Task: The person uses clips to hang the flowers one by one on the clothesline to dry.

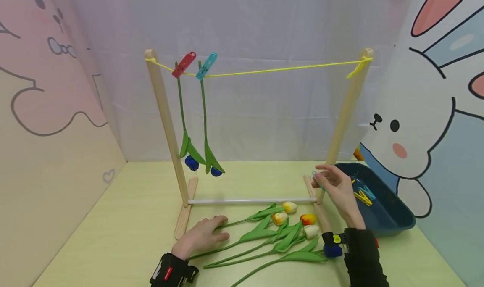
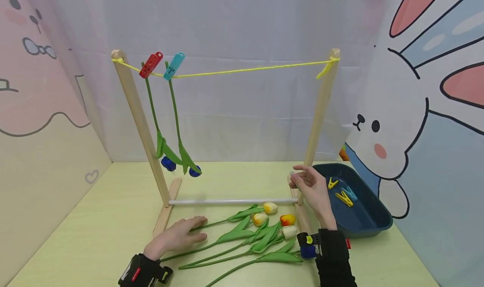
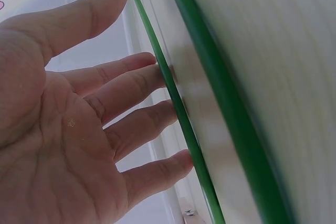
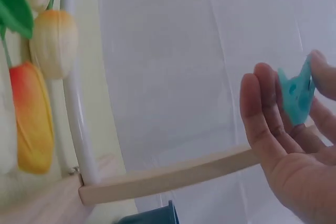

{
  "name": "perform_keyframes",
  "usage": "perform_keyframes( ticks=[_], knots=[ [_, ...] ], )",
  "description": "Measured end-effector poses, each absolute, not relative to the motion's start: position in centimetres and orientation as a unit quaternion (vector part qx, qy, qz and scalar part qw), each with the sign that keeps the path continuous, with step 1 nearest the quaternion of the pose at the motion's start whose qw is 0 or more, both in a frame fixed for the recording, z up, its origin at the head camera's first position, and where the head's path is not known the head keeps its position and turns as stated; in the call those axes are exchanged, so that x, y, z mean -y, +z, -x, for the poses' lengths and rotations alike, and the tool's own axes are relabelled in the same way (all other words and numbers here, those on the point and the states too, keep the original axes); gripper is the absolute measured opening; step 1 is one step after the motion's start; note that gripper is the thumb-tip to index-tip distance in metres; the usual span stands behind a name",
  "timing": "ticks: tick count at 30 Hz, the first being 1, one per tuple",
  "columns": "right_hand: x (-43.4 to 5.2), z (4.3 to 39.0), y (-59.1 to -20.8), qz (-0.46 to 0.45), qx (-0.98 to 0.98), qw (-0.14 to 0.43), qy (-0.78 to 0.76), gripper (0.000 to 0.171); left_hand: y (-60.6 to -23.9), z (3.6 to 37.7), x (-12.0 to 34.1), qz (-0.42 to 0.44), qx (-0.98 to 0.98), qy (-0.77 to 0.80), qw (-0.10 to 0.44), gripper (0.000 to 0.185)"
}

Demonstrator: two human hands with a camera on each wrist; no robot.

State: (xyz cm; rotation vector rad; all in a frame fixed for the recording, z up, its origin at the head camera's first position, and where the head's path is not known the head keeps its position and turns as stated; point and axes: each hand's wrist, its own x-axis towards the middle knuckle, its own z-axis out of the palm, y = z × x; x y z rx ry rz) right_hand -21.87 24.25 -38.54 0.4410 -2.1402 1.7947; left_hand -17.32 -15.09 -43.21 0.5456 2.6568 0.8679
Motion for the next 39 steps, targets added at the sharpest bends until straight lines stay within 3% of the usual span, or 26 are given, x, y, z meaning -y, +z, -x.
perform_keyframes(
  ticks=[5,14,22,33,39],
  knots=[
    [-23.8,20.9,-38.4,-0.157,0.733,0.182,0.636,0.032,-43.3,17.2,14.9,-0.19,-0.924,0.301,0.142,0.055],
    [-23.9,20.7,-38.5,-0.182,0.689,0.127,0.69,0.023,-43.1,17.1,15.0,-0.181,-0.927,0.301,0.132,0.052],
    [-23.9,20.9,-38.1,-0.205,0.629,0.118,0.74,0.021,-43.1,17.3,14.8,-0.209,-0.927,0.295,0.1,0.036],
    [-24.0,20.9,-37.9,-0.22,0.592,0.097,0.769,0.033,-43.5,17.4,14.3,-0.195,-0.934,0.288,0.079,0.022],
    [-23.9,20.8,-38.0,-0.23,0.596,0.106,0.762,0.03,-43.5,17.3,13.7,-0.179,-0.94,0.282,0.068,0.016]
  ],
)
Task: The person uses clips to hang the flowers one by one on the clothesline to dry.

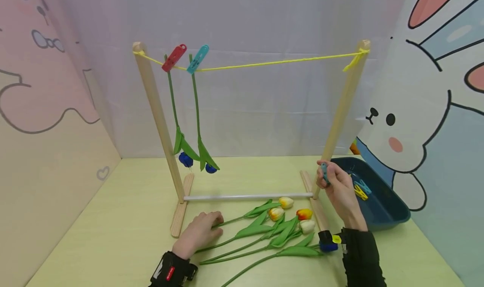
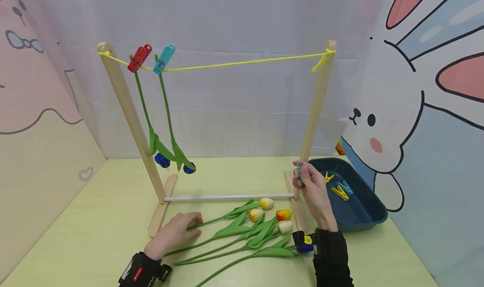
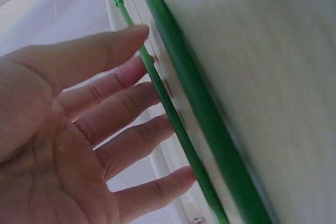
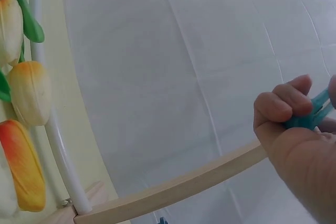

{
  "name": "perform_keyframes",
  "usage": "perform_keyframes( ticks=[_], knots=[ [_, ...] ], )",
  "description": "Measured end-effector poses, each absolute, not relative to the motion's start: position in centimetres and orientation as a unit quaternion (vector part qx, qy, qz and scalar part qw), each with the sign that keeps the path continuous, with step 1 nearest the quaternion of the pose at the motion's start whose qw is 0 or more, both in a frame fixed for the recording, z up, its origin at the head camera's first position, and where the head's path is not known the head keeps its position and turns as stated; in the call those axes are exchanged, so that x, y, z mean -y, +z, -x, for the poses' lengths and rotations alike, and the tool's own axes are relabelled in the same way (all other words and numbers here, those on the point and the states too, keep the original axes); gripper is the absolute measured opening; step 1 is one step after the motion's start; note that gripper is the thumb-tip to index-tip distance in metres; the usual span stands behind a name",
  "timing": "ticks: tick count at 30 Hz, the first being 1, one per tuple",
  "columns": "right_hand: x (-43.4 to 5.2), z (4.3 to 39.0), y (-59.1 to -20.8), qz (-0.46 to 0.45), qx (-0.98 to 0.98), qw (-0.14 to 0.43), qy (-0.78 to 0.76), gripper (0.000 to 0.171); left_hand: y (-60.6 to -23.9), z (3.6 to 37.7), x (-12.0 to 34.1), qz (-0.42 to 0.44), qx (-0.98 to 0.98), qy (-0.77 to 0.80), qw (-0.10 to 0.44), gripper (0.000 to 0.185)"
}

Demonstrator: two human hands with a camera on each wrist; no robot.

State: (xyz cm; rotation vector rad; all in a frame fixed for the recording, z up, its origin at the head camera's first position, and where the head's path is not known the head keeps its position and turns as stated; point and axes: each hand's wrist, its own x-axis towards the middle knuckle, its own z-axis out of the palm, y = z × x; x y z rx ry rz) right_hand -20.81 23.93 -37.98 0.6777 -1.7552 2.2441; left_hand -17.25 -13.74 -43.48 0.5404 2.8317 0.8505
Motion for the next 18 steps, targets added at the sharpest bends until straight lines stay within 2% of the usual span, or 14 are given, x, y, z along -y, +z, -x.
perform_keyframes(
  ticks=[5,11,18],
  knots=[
    [-23.81,20.78,-38.05,-0.253,0.596,0.125,0.752,0.029,-43.5,17.28,13.65,-0.181,-0.942,0.272,0.075,0.016],
    [-23.63,20.77,-38.02,-0.257,0.604,0.142,0.741,0.029,-43.68,17.25,13.68,-0.205,-0.946,0.246,0.041,0.018],
    [-23.61,20.59,-37.98,-0.256,0.622,0.125,0.729,0.027,-43.89,17.29,13.73,-0.215,-0.948,0.233,0.028,0.019]
  ],
)
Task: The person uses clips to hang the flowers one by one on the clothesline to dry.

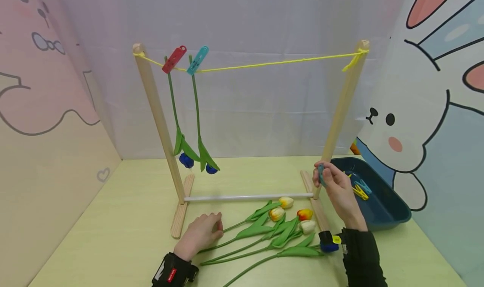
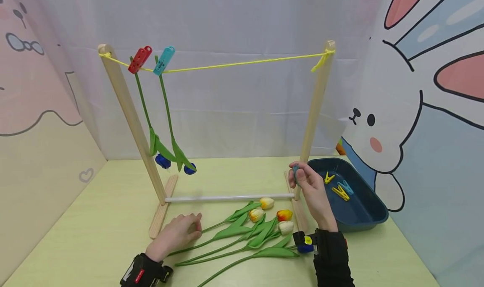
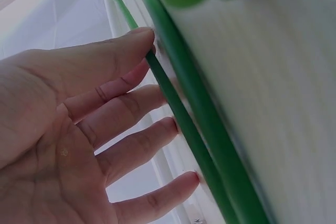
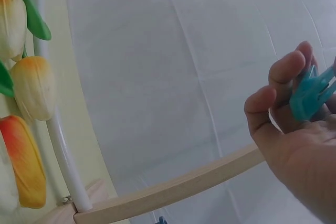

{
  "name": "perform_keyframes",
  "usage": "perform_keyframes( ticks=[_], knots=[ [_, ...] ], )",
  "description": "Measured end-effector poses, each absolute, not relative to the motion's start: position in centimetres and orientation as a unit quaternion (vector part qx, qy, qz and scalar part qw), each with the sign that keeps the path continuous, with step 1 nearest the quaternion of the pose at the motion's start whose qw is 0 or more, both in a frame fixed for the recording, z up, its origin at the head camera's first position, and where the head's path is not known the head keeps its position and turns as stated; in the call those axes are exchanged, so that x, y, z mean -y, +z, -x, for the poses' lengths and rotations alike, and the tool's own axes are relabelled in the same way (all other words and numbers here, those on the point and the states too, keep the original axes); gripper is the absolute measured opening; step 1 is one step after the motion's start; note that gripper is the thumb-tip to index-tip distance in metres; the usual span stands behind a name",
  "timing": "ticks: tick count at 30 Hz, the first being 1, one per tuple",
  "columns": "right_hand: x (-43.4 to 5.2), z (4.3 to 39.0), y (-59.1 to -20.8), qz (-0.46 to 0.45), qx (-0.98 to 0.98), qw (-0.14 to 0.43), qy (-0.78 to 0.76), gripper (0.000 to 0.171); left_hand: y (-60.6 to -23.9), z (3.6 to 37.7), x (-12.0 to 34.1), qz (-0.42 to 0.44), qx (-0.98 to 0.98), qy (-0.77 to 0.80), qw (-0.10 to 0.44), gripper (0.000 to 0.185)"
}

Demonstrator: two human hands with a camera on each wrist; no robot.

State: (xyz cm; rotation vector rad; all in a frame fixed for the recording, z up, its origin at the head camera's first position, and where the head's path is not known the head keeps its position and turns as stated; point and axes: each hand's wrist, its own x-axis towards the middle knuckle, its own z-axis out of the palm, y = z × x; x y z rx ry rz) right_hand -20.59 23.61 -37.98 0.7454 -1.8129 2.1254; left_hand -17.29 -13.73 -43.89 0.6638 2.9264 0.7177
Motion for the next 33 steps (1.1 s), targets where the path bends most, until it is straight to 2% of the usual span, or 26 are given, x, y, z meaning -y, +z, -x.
perform_keyframes(
  ticks=[19,33],
  knots=[
    [-23.48,20.5,-37.93,-0.285,0.614,0.116,0.727,0.028,-43.99,17.16,13.77,-0.195,-0.946,0.257,-0.008,0.011],
    [-23.63,20.51,-38.0,-0.289,0.61,0.111,0.729,0.03,-43.79,17.51,13.93,-0.19,-0.948,0.254,0.001,0.011]
  ],
)
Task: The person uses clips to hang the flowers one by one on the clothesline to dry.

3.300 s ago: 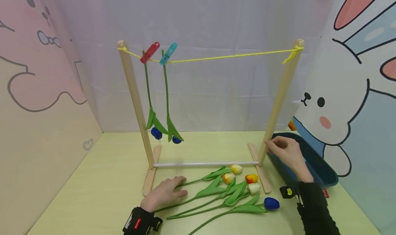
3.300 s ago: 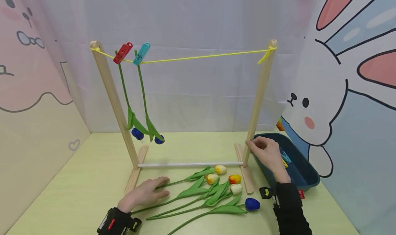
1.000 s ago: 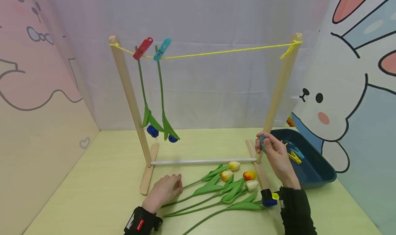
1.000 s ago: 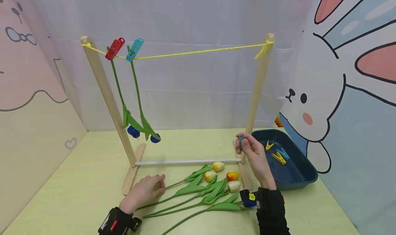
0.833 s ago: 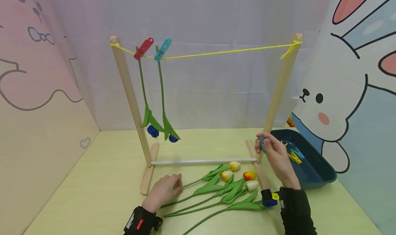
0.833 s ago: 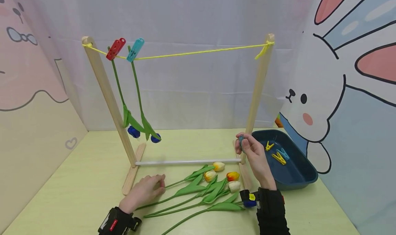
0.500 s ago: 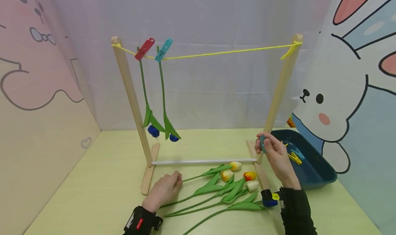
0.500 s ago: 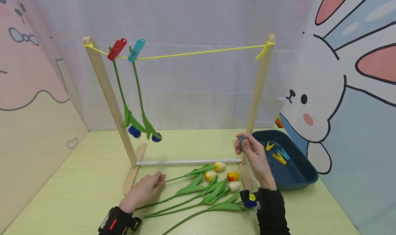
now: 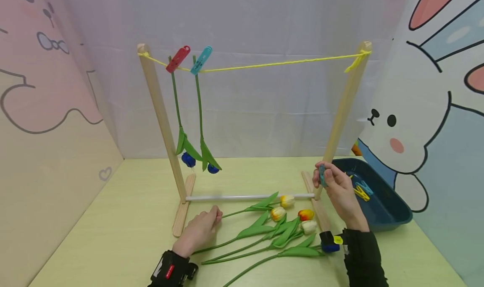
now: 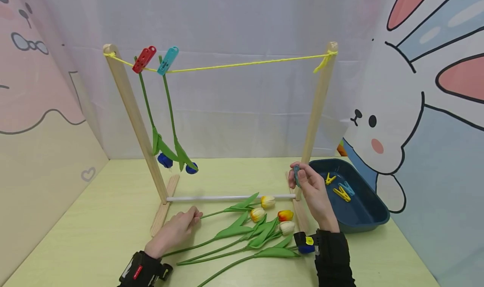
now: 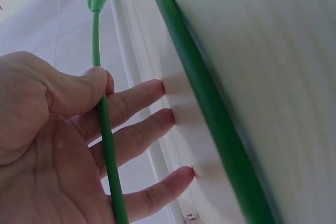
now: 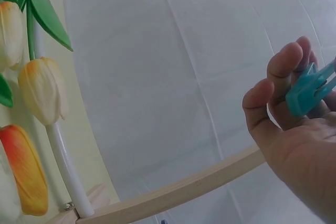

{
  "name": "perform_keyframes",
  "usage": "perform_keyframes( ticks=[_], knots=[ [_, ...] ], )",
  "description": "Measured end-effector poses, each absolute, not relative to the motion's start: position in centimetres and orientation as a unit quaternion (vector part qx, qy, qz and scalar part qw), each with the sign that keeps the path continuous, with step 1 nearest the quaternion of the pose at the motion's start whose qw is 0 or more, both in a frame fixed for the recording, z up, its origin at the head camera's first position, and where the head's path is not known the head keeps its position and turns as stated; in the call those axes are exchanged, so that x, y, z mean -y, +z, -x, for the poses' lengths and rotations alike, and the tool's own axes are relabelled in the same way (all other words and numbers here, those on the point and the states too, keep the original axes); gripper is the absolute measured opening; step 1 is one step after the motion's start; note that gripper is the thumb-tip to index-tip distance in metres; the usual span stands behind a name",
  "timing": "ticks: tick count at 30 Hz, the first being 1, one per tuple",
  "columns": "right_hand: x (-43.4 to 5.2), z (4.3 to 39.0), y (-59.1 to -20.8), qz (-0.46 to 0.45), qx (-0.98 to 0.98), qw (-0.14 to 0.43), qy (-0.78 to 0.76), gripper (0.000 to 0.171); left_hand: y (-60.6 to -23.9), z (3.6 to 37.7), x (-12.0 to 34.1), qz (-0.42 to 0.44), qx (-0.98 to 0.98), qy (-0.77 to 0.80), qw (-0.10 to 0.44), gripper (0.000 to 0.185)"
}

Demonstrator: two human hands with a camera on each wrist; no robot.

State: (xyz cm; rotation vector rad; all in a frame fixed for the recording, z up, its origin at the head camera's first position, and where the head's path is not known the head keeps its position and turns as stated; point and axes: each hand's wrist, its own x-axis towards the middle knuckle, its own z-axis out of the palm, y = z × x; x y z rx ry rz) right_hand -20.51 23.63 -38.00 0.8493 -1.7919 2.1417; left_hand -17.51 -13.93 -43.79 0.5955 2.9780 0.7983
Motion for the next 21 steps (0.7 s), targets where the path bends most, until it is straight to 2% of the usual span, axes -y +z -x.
perform_keyframes(
  ticks=[9,14,21],
  knots=[
    [-23.8,20.4,-37.9,-0.284,0.611,0.116,0.73,0.03,-43.6,18.1,14.4,-0.211,-0.941,0.265,-0.023,0.004],
    [-23.9,20.5,-37.9,-0.281,0.609,0.116,0.733,0.031,-43.0,18.1,14.1,-0.206,-0.933,0.282,-0.08,0.006],
    [-24.0,20.5,-38.0,-0.283,0.601,0.117,0.738,0.031,-42.6,18.4,13.7,-0.147,-0.914,0.341,-0.165,0.003]
  ],
)
